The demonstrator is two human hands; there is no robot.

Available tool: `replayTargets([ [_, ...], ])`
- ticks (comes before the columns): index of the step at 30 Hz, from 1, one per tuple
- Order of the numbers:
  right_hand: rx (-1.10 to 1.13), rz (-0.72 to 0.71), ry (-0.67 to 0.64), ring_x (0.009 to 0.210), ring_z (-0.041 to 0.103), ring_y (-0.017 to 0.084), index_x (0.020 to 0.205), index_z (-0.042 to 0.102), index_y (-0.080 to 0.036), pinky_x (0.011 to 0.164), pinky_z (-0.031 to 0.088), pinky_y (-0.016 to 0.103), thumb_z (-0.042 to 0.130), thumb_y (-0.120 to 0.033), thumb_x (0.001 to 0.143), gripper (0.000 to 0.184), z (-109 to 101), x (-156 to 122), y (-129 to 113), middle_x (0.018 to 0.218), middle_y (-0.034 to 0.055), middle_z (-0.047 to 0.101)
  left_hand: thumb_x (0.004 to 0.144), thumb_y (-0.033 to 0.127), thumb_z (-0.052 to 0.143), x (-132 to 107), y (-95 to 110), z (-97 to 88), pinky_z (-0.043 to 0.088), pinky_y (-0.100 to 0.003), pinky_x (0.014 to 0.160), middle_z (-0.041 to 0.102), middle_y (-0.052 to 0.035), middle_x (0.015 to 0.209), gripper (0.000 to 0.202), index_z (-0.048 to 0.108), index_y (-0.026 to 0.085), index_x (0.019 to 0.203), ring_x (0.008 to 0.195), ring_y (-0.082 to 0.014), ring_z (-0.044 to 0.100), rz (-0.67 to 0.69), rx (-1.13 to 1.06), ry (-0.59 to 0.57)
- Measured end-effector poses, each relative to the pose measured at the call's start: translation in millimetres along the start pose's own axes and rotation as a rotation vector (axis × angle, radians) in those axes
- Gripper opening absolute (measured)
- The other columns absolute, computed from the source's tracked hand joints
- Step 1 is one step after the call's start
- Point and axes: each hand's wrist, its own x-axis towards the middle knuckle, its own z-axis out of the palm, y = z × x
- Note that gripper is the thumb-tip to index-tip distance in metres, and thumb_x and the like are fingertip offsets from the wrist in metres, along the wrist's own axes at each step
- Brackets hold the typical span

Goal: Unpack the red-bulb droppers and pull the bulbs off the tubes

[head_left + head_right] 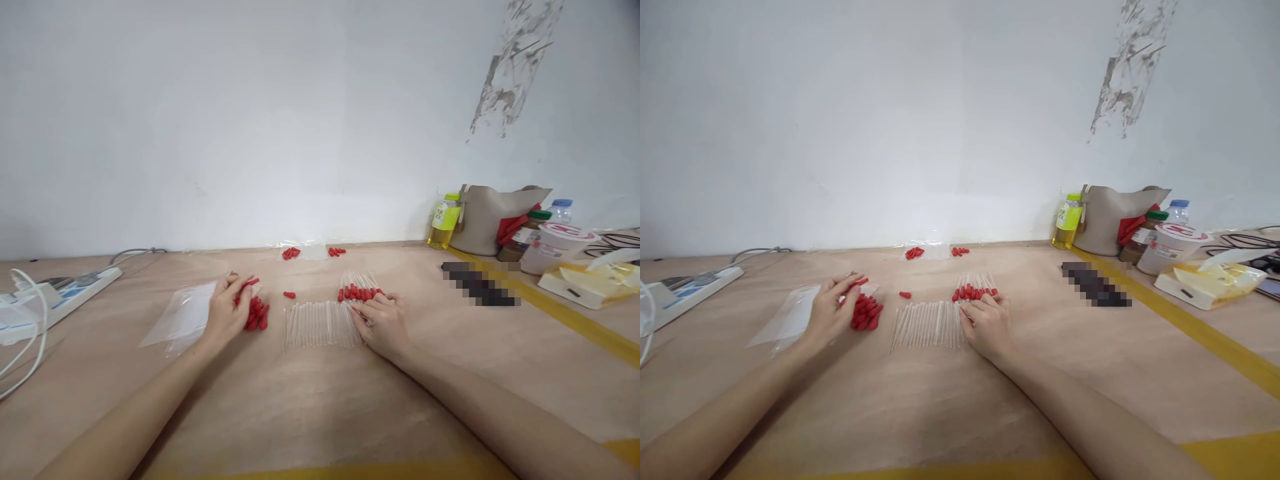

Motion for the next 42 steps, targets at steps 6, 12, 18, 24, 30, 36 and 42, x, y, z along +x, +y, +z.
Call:
replayTargets([
  [6,0.018,-0.081,-0.076,0.067,0.047,0.014,0.079,0.068,-0.024,0.079,0.023,0.035,0.052,-0.028,0.080,0.016,4,-2,0,0.062,0.0000,0.064,0.076,0.036,0.052,10,-35,-9.6,0.046,-0.025,0.059,0.061,-0.0025,0.086,0.028,0.054,0.018,0.097,0.065,-0.0133,0.056,-0.239,-0.037,0.002],
  [12,0.009,-0.142,-0.182,0.075,0.048,0.017,0.088,0.066,-0.023,0.083,0.023,0.038,0.056,-0.048,0.074,0.030,1,-1,-5,0.073,0.0026,0.064,0.074,0.040,0.053,7,-30,-8.4,0.042,-0.026,0.062,0.062,0.0006,0.078,0.021,0.057,0.021,0.080,0.066,-0.0141,0.053,-0.126,0.070,-0.150],
  [18,0.004,-0.157,-0.238,0.077,0.048,0.017,0.091,0.065,-0.023,0.085,0.024,0.039,0.055,-0.056,0.071,0.040,-5,1,-9,0.077,0.0032,0.061,0.076,0.042,0.051,5,-28,-9.4,0.041,-0.027,0.065,0.063,-0.0004,0.078,0.023,0.059,0.021,0.075,0.070,-0.0159,0.054,-0.046,0.091,-0.215],
  [24,0.026,-0.140,-0.223,0.078,0.049,0.017,0.092,0.065,-0.023,0.085,0.024,0.039,0.054,-0.058,0.071,0.042,-4,0,-8,0.079,0.0039,0.062,0.076,0.040,0.052,3,-29,-10.7,0.042,-0.028,0.065,0.063,-0.0004,0.077,0.020,0.059,0.021,0.075,0.071,-0.0165,0.055,-0.030,0.112,-0.259],
  [30,0.018,-0.073,-0.135,0.078,0.051,0.016,0.092,0.064,-0.022,0.082,0.025,0.035,0.052,-0.046,0.079,0.030,0,-1,-5,0.078,0.0029,0.062,0.078,0.040,0.048,2,-28,-11.4,0.042,-0.028,0.067,0.063,0.0002,0.077,0.021,0.060,0.022,0.073,0.070,-0.0166,0.054,-0.045,0.140,-0.197],
  [36,0.019,0.076,-0.101,0.075,0.054,0.014,0.094,0.060,-0.021,0.079,0.024,0.033,0.046,-0.024,0.082,0.018,-3,7,5,0.080,0.0010,0.064,0.079,0.033,0.050,-4,-27,-5.0,0.038,-0.034,0.081,0.063,-0.0028,0.084,0.016,0.060,0.022,0.080,0.083,-0.0205,0.054,0.110,0.205,0.005],
  [42,-0.062,0.277,-0.167,0.074,0.055,0.017,0.077,0.058,-0.020,0.074,0.023,0.034,0.047,-0.023,0.076,0.012,2,29,37,0.076,0.0014,0.064,0.078,0.025,0.052,-22,-4,10.5,0.037,-0.036,0.079,0.062,-0.0045,0.089,0.011,0.063,0.022,0.081,0.086,-0.0205,0.051,0.385,0.207,-0.081],
])
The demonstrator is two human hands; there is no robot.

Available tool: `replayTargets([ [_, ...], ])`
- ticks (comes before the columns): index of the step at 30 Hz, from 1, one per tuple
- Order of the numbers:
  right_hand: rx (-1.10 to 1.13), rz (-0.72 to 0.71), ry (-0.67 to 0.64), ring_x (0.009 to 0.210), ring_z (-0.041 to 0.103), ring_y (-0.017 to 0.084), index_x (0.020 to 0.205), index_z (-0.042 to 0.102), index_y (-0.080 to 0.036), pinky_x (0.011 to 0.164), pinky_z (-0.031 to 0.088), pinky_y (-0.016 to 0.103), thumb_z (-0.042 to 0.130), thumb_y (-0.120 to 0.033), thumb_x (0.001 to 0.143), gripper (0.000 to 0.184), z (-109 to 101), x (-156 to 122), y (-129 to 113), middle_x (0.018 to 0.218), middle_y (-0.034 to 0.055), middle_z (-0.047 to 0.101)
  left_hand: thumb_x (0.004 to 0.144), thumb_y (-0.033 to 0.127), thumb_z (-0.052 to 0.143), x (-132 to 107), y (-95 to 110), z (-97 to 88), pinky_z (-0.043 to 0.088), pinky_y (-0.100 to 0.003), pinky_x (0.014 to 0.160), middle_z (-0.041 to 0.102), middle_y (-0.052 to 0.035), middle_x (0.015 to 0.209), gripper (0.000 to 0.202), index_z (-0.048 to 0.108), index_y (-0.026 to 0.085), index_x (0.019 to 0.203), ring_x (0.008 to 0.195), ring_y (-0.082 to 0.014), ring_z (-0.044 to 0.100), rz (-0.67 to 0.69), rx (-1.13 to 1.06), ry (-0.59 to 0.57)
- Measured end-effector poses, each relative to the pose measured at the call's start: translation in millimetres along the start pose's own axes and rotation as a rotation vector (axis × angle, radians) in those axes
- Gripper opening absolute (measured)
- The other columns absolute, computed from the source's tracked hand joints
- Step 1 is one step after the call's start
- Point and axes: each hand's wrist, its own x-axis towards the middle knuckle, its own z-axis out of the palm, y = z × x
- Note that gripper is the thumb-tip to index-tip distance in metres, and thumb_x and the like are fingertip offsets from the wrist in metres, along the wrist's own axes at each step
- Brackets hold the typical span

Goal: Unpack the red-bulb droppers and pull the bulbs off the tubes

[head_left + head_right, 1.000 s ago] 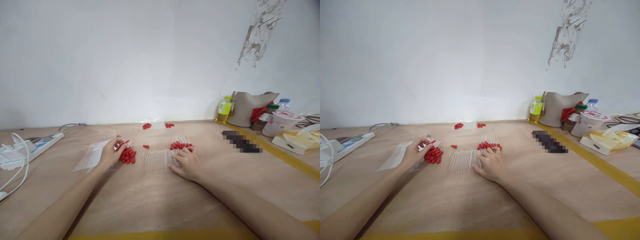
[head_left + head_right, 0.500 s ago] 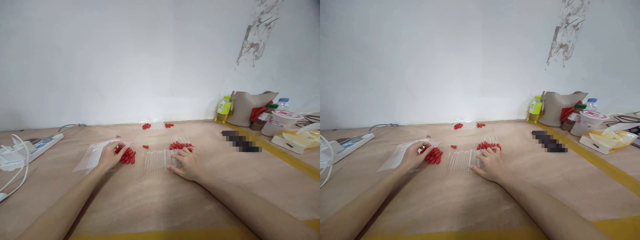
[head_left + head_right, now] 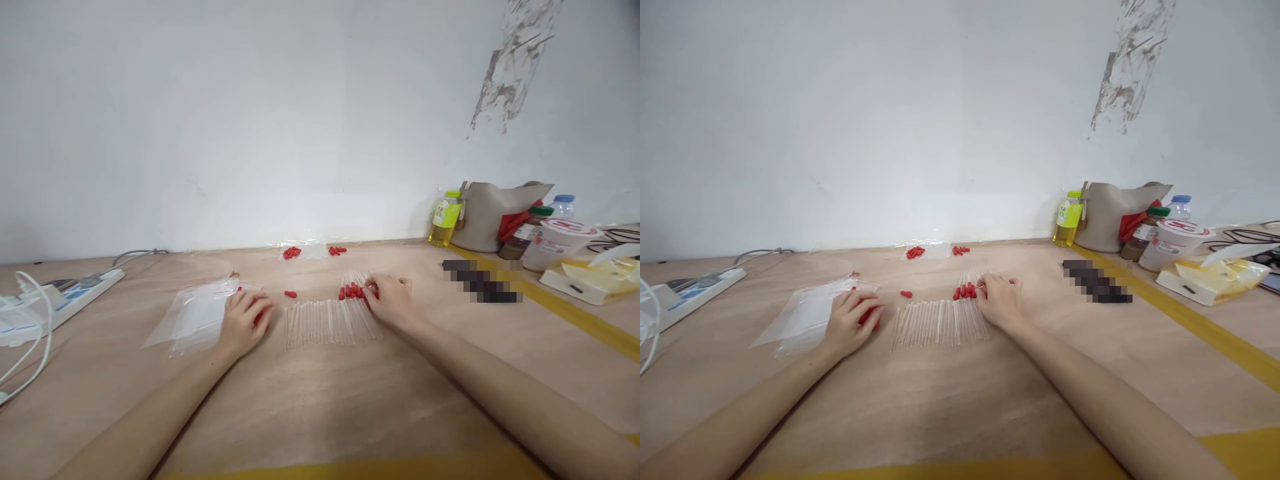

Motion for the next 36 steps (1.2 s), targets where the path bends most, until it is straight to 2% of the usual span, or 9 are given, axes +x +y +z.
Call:
replayTargets([
  [3,-0.016,0.091,-0.084,0.075,0.054,0.018,0.069,0.060,-0.020,0.070,0.023,0.033,0.049,-0.032,0.074,0.016,6,14,2,0.074,0.0016,0.064,0.079,0.023,0.051,0,10,2.1,0.037,-0.035,0.077,0.062,-0.0043,0.090,0.012,0.064,0.023,0.082,0.086,-0.0202,0.050,0.107,-0.022,-0.080],
  [8,-0.096,0.177,-0.106,0.075,0.053,0.022,0.063,0.061,-0.019,0.070,0.025,0.035,0.052,-0.050,0.069,0.033,15,26,-14,0.072,0.0061,0.063,0.079,0.022,0.051,1,11,0.2,0.037,-0.034,0.076,0.062,-0.0045,0.089,0.013,0.064,0.022,0.080,0.085,-0.0195,0.049,0.105,-0.030,-0.074],
  [14,-0.192,0.251,-0.218,0.078,0.055,0.024,0.064,0.065,-0.017,0.073,0.026,0.038,0.051,-0.038,0.071,0.026,21,34,-24,0.072,0.0098,0.065,0.079,0.021,0.052,-1,9,2.2,0.037,-0.034,0.075,0.062,-0.0045,0.089,0.012,0.063,0.021,0.081,0.084,-0.0188,0.049,0.135,-0.051,-0.059],
  [19,-0.125,0.275,-0.220,0.071,0.056,0.019,0.060,0.063,-0.018,0.077,0.026,0.037,0.045,-0.034,0.077,0.029,7,33,-29,0.065,0.0054,0.064,0.079,0.020,0.052,-2,8,2.7,0.037,-0.034,0.074,0.061,-0.0046,0.089,0.012,0.063,0.021,0.082,0.083,-0.0186,0.050,0.152,-0.064,-0.047],
  [21,-0.022,0.190,-0.177,0.070,0.056,0.017,0.062,0.061,-0.019,0.078,0.026,0.035,0.044,-0.035,0.079,0.029,-4,26,-31,0.066,0.0024,0.064,0.080,0.019,0.051,-1,10,1.4,0.038,-0.034,0.075,0.061,-0.0049,0.090,0.013,0.062,0.021,0.085,0.086,-0.0188,0.050,0.164,-0.077,-0.062],
  [25,0.166,-0.148,-0.118,0.073,0.055,0.015,0.072,0.058,-0.019,0.079,0.027,0.032,0.051,-0.032,0.079,0.016,-21,-2,-29,0.074,0.0005,0.065,0.081,0.019,0.049,1,26,-1.8,0.037,-0.037,0.084,0.058,-0.0071,0.102,0.025,0.057,0.021,0.106,0.097,-0.0204,0.049,0.169,-0.125,-0.057],
  [29,0.208,-0.469,-0.005,0.074,0.052,0.014,0.073,0.058,-0.020,0.082,0.026,0.034,0.052,-0.027,0.081,0.012,-18,-35,-32,0.071,-0.0004,0.063,0.083,0.022,0.050,2,54,-2.9,0.035,-0.037,0.086,0.056,-0.0086,0.111,0.033,0.052,0.021,0.115,0.104,-0.0217,0.047,0.210,-0.171,-0.049],
  [32,0.222,-0.563,0.084,0.069,0.050,0.013,0.070,0.057,-0.019,0.081,0.026,0.034,0.053,-0.026,0.081,0.014,-9,-48,-39,0.064,-0.0014,0.062,0.084,0.024,0.050,1,70,-0.6,0.034,-0.035,0.080,0.062,-0.0040,0.097,0.022,0.059,0.024,0.104,0.090,-0.0185,0.051,0.261,-0.188,-0.113],
  [36,0.245,-0.582,0.133,0.067,0.050,0.012,0.070,0.057,-0.019,0.080,0.027,0.034,0.053,-0.025,0.081,0.012,-2,-53,-49,0.062,-0.0025,0.061,0.085,0.024,0.048,0,76,4.5,0.031,-0.033,0.074,0.064,-0.0003,0.076,0.016,0.062,0.023,0.094,0.075,-0.0150,0.050,0.267,-0.196,-0.193],
])
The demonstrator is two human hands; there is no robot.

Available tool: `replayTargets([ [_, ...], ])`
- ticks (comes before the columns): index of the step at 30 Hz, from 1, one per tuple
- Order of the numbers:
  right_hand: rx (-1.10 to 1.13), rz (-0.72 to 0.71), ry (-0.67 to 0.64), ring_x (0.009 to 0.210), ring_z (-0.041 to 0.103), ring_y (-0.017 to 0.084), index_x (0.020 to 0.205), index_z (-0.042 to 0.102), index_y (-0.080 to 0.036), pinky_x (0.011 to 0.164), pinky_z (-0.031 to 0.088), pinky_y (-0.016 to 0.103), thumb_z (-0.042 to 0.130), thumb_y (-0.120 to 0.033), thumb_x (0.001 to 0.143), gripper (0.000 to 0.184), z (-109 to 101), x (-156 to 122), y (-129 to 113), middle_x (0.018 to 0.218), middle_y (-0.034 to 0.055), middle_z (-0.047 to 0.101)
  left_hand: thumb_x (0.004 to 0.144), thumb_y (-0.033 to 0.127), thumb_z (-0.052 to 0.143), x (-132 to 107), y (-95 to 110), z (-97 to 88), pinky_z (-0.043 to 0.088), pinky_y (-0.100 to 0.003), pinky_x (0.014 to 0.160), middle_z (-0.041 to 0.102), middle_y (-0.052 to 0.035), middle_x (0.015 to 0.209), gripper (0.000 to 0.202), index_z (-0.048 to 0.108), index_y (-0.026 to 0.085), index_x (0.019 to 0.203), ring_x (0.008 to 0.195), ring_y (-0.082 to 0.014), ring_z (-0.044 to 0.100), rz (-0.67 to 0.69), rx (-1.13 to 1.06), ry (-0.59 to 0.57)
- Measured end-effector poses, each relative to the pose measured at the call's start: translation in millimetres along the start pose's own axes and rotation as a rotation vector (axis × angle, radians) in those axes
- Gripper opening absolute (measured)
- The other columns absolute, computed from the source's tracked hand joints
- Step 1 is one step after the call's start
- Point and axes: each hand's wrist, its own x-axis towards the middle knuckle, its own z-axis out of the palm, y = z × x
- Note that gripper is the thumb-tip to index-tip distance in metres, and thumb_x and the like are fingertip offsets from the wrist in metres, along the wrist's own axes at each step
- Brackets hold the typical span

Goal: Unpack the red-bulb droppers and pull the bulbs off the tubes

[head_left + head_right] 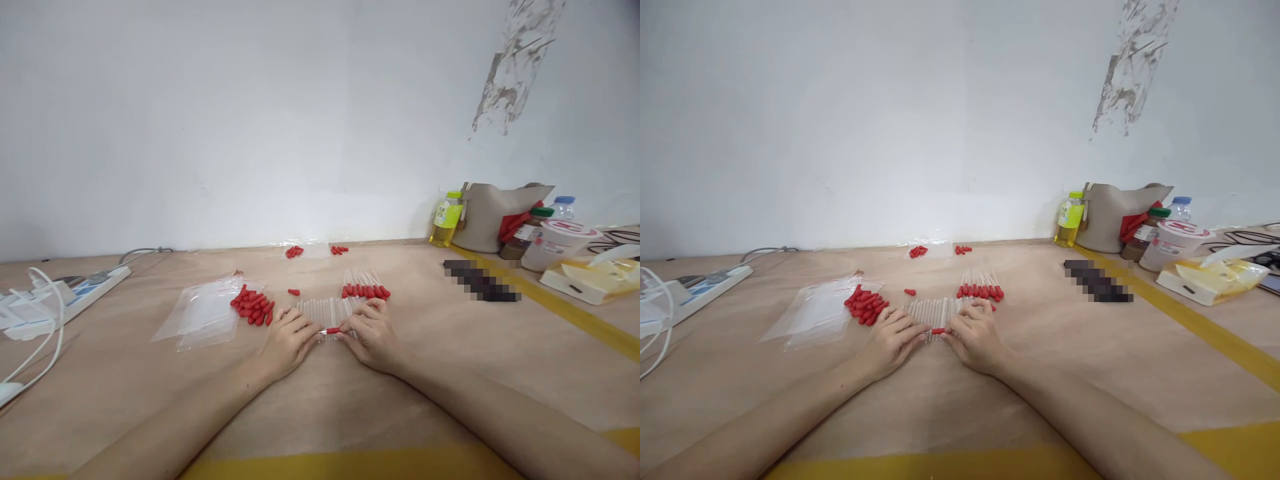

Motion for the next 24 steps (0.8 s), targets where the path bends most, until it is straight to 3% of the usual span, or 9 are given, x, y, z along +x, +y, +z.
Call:
replayTargets([
  [5,-0.044,-0.048,0.035,0.071,0.049,0.013,0.087,0.062,-0.021,0.082,0.025,0.036,0.058,-0.033,0.078,0.015,1,3,-3,0.068,-0.0010,0.063,0.085,0.023,0.047,0,1,2.3,0.030,-0.033,0.072,0.060,-0.0008,0.068,0.015,0.062,0.020,0.085,0.070,-0.0142,0.047,-0.002,-0.013,0.030],
  [10,-0.086,-0.107,-0.004,0.064,0.045,0.012,0.074,0.065,-0.023,0.083,0.024,0.037,0.055,-0.030,0.081,0.014,0,2,-3,0.056,-0.0025,0.056,0.084,0.019,0.046,0,5,-1.5,0.029,-0.032,0.068,0.057,-0.0014,0.063,0.016,0.062,0.018,0.081,0.068,-0.0150,0.044,0.034,0.009,0.060],
  [18,-0.083,-0.142,-0.041,0.064,0.045,0.011,0.071,0.064,-0.023,0.087,0.023,0.039,0.050,-0.024,0.083,0.019,-5,2,-5,0.053,-0.0031,0.054,0.083,0.016,0.046,-3,4,-4.9,0.031,-0.031,0.064,0.055,-0.0019,0.061,0.017,0.062,0.017,0.077,0.066,-0.0152,0.045,0.048,0.016,0.064],
  [21,-0.068,-0.044,0.016,0.065,0.047,0.012,0.073,0.065,-0.023,0.085,0.027,0.039,0.052,-0.022,0.082,0.016,-12,-4,7,0.056,-0.0026,0.056,0.084,0.017,0.045,-13,-12,-7.0,0.034,-0.029,0.062,0.055,-0.0021,0.064,0.017,0.062,0.017,0.081,0.064,-0.0143,0.047,-0.034,0.027,0.090],
  [24,0.009,0.188,0.112,0.070,0.052,0.013,0.084,0.066,-0.023,0.076,0.036,0.033,0.054,-0.025,0.081,0.013,-20,-8,31,0.072,0.0016,0.061,0.086,0.019,0.044,-21,-31,-9.7,0.040,-0.024,0.060,0.055,-0.0030,0.072,0.019,0.062,0.017,0.092,0.065,-0.0125,0.050,-0.176,0.026,0.142],
])
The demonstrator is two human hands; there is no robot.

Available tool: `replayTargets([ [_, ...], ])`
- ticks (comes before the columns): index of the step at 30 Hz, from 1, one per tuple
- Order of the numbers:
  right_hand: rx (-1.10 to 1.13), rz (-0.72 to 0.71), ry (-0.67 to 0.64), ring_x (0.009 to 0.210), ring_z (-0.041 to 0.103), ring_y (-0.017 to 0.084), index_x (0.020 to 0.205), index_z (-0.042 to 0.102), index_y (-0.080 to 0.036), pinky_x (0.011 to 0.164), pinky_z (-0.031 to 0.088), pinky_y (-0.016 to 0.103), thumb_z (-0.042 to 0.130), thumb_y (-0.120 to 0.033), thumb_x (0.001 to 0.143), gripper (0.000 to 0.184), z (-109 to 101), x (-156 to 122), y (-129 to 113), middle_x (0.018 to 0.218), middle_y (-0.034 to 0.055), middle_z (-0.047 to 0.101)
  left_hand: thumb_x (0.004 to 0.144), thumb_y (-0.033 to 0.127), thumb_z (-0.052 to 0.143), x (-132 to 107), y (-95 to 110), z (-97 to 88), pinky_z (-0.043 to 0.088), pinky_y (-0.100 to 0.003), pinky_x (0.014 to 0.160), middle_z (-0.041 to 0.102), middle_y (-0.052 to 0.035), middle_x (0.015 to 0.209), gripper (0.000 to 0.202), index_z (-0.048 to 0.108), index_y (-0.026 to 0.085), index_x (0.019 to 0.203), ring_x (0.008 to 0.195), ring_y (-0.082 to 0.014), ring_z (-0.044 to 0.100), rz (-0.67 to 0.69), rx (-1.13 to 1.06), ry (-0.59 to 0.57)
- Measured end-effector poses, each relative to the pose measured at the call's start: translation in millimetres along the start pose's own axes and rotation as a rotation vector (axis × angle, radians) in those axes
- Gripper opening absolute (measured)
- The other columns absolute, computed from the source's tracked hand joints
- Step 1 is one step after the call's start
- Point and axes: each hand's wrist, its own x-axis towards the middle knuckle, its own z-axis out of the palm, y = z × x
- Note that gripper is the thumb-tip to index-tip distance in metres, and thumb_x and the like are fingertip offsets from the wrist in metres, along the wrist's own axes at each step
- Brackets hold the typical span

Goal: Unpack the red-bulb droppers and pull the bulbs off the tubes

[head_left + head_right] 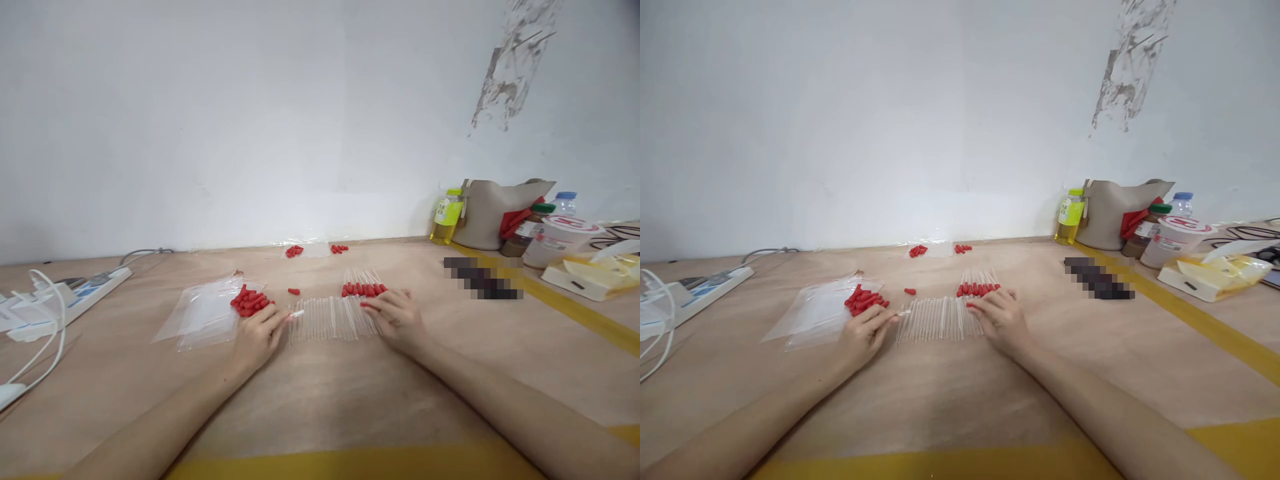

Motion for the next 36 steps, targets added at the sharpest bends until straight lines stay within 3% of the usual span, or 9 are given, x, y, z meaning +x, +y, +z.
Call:
replayTargets([
  [3,0.145,0.275,0.056,0.073,0.055,0.014,0.093,0.065,-0.020,0.063,0.043,0.028,0.048,-0.029,0.083,0.021,-8,6,25,0.083,0.0057,0.059,0.086,0.015,0.038,1,-10,-0.4,0.044,-0.023,0.064,0.053,-0.0049,0.083,0.029,0.056,0.017,0.109,0.073,-0.0128,0.052,-0.077,0.019,-0.023],
  [6,0.120,0.451,0.048,0.070,0.055,0.016,0.094,0.065,-0.016,0.058,0.045,0.027,0.047,-0.029,0.080,0.026,-14,12,41,0.082,0.0076,0.057,0.082,0.007,0.035,5,-7,2.2,0.046,-0.023,0.066,0.050,-0.0060,0.088,0.041,0.048,0.017,0.120,0.077,-0.0134,0.051,-0.086,0.030,-0.062],
  [13,0.099,0.614,-0.079,0.055,0.051,0.012,0.086,0.059,-0.015,0.051,0.041,0.024,0.053,-0.031,0.070,0.023,-18,18,44,0.070,0.0031,0.060,0.085,0.012,0.037,7,-2,15.2,0.044,-0.022,0.061,0.047,-0.0023,0.076,0.027,0.058,0.017,0.101,0.069,-0.0126,0.050,-0.079,0.014,-0.049],
  [16,0.079,0.604,-0.144,0.054,0.050,0.012,0.077,0.057,-0.017,0.050,0.038,0.023,0.056,-0.034,0.069,0.018,-15,15,41,0.064,0.0005,0.058,0.085,0.013,0.037,8,-3,19.8,0.043,-0.023,0.060,0.050,-0.0027,0.077,0.022,0.057,0.016,0.094,0.068,-0.0127,0.051,-0.096,0.021,-0.048],
  [24,0.020,0.393,-0.320,0.066,0.053,0.015,0.068,0.058,-0.020,0.063,0.038,0.026,0.055,-0.032,0.071,0.013,-11,10,33,0.069,-0.0002,0.062,0.084,0.017,0.042,11,6,16.3,0.046,-0.024,0.065,0.056,-0.0056,0.088,0.017,0.058,0.015,0.087,0.075,-0.0129,0.055,-0.074,-0.130,-0.130],
  [31,-0.016,0.411,-0.335,0.068,0.055,0.016,0.067,0.058,-0.021,0.064,0.038,0.027,0.057,-0.031,0.070,0.011,-11,10,32,0.068,-0.0006,0.063,0.079,0.034,0.053,11,10,8.9,0.050,-0.026,0.066,0.057,-0.0090,0.101,0.030,0.061,0.014,0.101,0.075,-0.0141,0.057,-0.080,-0.194,-0.251],
  [36,-0.027,0.369,-0.295,0.068,0.055,0.016,0.067,0.058,-0.020,0.064,0.037,0.027,0.055,-0.029,0.069,0.009,-10,9,33,0.069,-0.0003,0.063,0.075,0.040,0.059,10,6,-0.6,0.046,-0.040,0.084,0.055,-0.0109,0.113,0.041,0.058,0.019,0.111,0.101,-0.0238,0.053,0.014,-0.159,-0.290],
])
